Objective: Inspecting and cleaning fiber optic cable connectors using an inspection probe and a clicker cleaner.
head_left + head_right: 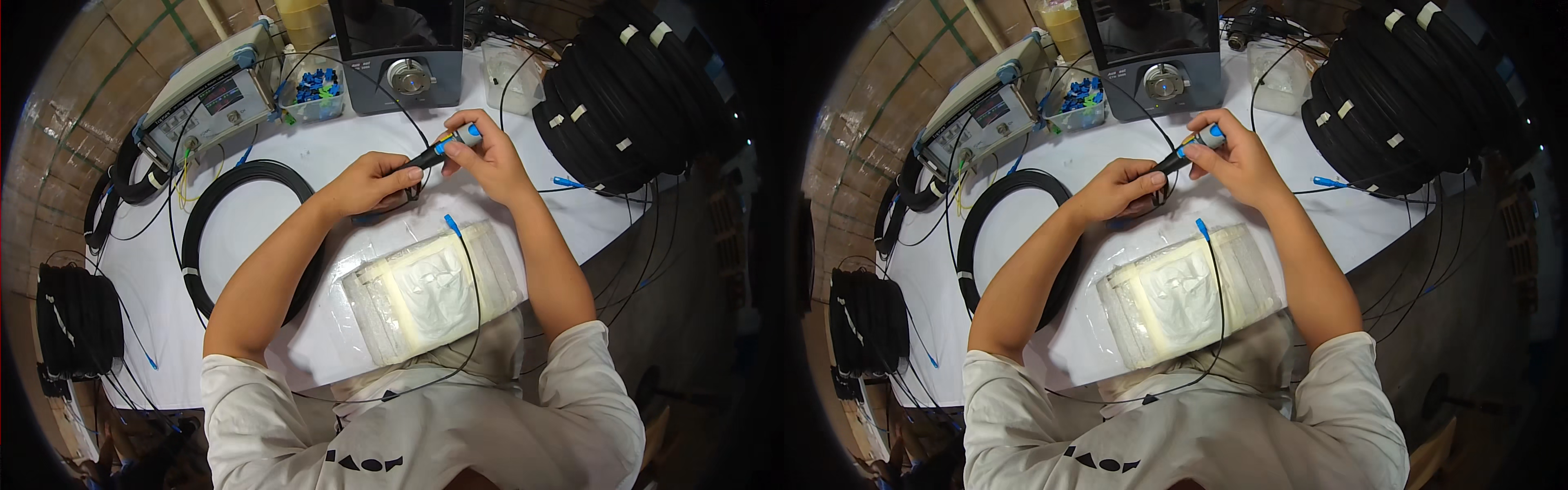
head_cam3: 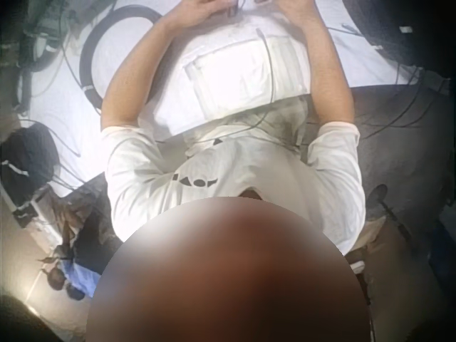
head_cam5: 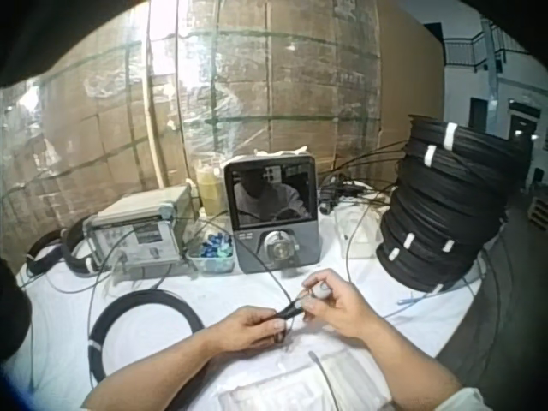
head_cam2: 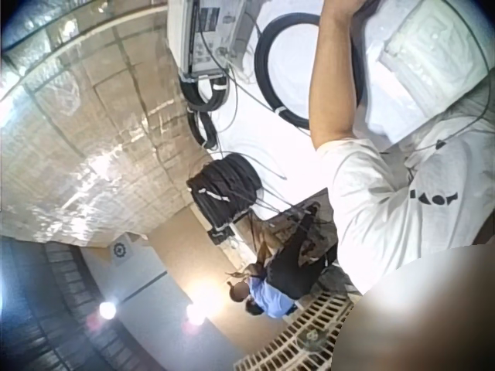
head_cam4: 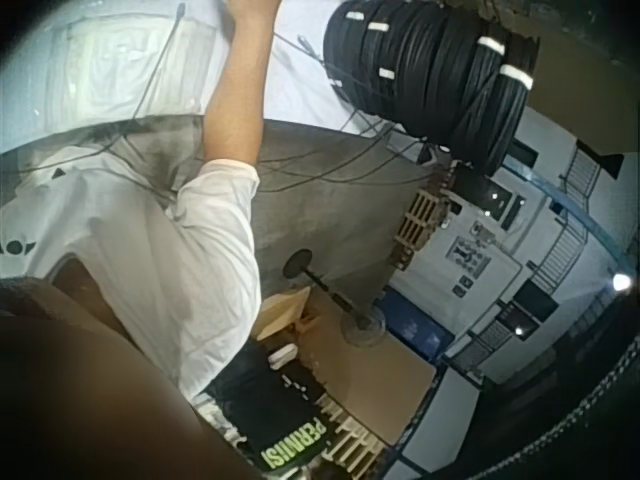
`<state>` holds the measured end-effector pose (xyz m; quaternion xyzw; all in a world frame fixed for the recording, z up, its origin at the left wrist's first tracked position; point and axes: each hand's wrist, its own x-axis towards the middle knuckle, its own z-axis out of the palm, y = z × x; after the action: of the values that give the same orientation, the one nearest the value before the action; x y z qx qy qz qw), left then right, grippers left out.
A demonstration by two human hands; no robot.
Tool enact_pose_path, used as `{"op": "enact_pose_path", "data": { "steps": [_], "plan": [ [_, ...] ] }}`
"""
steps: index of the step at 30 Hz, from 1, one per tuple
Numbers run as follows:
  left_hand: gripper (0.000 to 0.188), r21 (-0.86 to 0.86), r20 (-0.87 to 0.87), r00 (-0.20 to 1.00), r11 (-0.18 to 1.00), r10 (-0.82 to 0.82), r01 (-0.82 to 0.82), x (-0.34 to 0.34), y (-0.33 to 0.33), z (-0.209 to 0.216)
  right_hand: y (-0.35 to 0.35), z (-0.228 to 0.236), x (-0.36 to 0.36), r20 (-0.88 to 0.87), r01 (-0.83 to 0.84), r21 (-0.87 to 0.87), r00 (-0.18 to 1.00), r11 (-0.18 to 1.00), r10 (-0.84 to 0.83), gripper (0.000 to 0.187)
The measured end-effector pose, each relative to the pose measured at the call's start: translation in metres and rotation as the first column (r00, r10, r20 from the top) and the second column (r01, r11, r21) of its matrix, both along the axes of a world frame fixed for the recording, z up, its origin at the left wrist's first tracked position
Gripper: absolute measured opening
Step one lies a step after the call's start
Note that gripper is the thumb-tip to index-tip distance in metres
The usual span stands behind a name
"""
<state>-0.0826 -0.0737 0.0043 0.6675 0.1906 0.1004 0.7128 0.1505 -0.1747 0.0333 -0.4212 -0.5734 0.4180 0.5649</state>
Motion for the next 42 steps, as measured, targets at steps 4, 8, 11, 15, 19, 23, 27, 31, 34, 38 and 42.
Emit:
{"op": "enact_pose_path", "data": {
  "steps": [4, 8, 11, 15, 19, 23, 27, 31, 34, 38, 42],
  "plan": [
    [0.045, 0.445, -0.017, 0.985, 0.883, 0.174, -0.148, 0.006, -0.009, 0.003, 0.001, -0.001, 0.008, 0.213, 0.041, 0.017, 0.976, 0.999, -0.044, 0.028],
    [0.037, 0.644, -0.058, 0.968, 0.750, 0.244, -0.151, 0.005, -0.014, 0.009, -0.001, -0.002, 0.009, 0.244, 0.036, -0.023, 0.969, 0.999, -0.029, 0.028],
    [0.039, 0.729, -0.048, 0.956, 0.664, 0.288, -0.163, 0.003, -0.014, 0.004, 0.000, -0.006, 0.008, 0.215, 0.022, -0.021, 0.976, 1.000, -0.017, 0.029],
    [0.040, 0.879, 0.066, 0.932, 0.421, 0.357, -0.224, 0.003, -0.011, 0.010, -0.002, -0.009, -0.003, 0.080, 0.122, 0.052, 0.989, 0.991, -0.126, 0.033],
    [0.039, 0.888, 0.141, 0.914, 0.360, 0.381, -0.287, 0.004, -0.009, 0.009, 0.006, -0.016, 0.017, -0.024, 0.142, 0.031, 0.990, 0.989, -0.141, 0.036],
    [0.039, 0.877, 0.100, 0.920, 0.403, 0.378, -0.261, 0.002, -0.009, 0.008, 0.004, -0.016, 0.023, 0.011, 0.180, -0.002, 0.984, 0.984, -0.180, 0.035],
    [0.041, 0.762, 0.059, 0.950, 0.601, 0.307, -0.242, 0.002, -0.009, 0.009, 0.001, -0.016, 0.025, 0.004, 0.116, 0.020, 0.993, 0.993, -0.116, 0.034],
    [0.046, 0.432, 0.046, 0.977, 0.878, 0.209, -0.208, -0.004, -0.004, 0.007, -0.003, -0.010, 0.019, -0.029, 0.047, 0.139, 0.999, 0.989, -0.043, 0.033],
    [0.051, 0.264, 0.000, 0.990, 0.955, 0.142, -0.137, -0.005, -0.002, 0.004, -0.003, -0.011, 0.027, 0.058, -0.044, 0.153, 0.998, 0.987, 0.036, 0.033],
    [0.056, 0.215, -0.077, 0.991, 0.972, 0.109, -0.091, -0.005, 0.000, 0.008, -0.003, -0.013, 0.027, 0.070, -0.044, 0.131, 0.997, 0.990, 0.035, 0.032],
    [0.058, 0.256, -0.091, 0.986, 0.960, 0.142, -0.114, -0.006, 0.000, 0.007, -0.002, -0.016, 0.022, 0.013, 0.014, 0.139, 1.000, 0.990, -0.016, 0.030]
  ]
}}
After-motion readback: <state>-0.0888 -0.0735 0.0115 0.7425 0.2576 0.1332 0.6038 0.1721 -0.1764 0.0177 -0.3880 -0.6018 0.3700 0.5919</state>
